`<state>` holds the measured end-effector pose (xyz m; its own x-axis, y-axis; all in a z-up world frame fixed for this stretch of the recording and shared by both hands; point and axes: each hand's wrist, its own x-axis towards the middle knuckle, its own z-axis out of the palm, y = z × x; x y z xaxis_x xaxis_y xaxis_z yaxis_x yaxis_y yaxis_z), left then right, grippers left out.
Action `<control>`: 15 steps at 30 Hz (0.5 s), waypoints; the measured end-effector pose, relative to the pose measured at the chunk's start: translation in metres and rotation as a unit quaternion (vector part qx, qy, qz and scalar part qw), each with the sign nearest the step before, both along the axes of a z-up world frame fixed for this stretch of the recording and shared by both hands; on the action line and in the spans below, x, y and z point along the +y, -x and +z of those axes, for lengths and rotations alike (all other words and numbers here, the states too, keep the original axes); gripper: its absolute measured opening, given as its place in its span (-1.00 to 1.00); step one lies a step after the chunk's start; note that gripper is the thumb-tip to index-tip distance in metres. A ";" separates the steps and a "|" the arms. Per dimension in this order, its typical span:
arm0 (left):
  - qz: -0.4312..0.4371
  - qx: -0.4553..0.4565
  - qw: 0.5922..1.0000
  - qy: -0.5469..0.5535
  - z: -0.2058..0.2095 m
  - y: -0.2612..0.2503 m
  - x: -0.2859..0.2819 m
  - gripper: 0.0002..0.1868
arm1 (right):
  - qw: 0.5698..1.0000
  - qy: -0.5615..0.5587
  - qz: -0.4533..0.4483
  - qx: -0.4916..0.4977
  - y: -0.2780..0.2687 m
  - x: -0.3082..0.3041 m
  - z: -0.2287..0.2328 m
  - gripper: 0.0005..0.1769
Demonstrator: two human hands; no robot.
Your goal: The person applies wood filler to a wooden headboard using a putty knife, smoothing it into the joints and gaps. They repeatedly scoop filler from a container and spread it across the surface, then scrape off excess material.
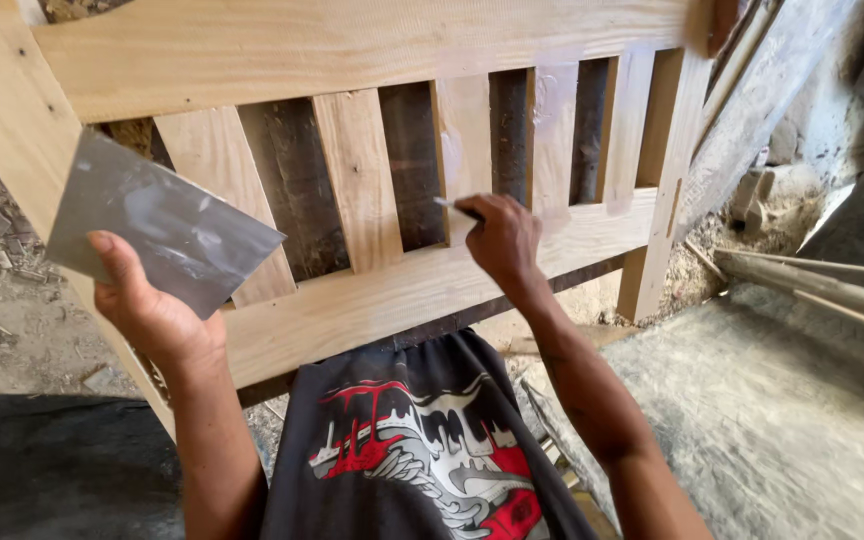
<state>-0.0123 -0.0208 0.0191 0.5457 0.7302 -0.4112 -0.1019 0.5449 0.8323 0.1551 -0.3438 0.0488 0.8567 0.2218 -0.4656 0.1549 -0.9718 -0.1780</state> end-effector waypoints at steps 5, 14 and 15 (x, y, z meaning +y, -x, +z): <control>-0.029 0.033 0.999 0.009 0.019 0.006 -0.045 -0.43 | 0.899 -0.414 0.100 -0.102 0.018 0.046 0.057 -0.63; 0.053 -0.052 0.991 0.113 0.074 0.011 -0.120 -0.50 | 0.769 -0.564 0.131 -0.270 0.090 0.069 0.056 -0.72; 0.046 -0.062 0.990 0.122 0.082 0.017 -0.121 -0.53 | 0.804 -0.538 0.141 -0.211 0.086 0.065 0.052 -0.68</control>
<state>-0.0295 -0.1421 0.1015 0.5390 0.6665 -0.5150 -0.2529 0.7113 0.6557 0.0694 -0.2783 0.1012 0.7331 0.5155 0.4436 0.6089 -0.2070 -0.7658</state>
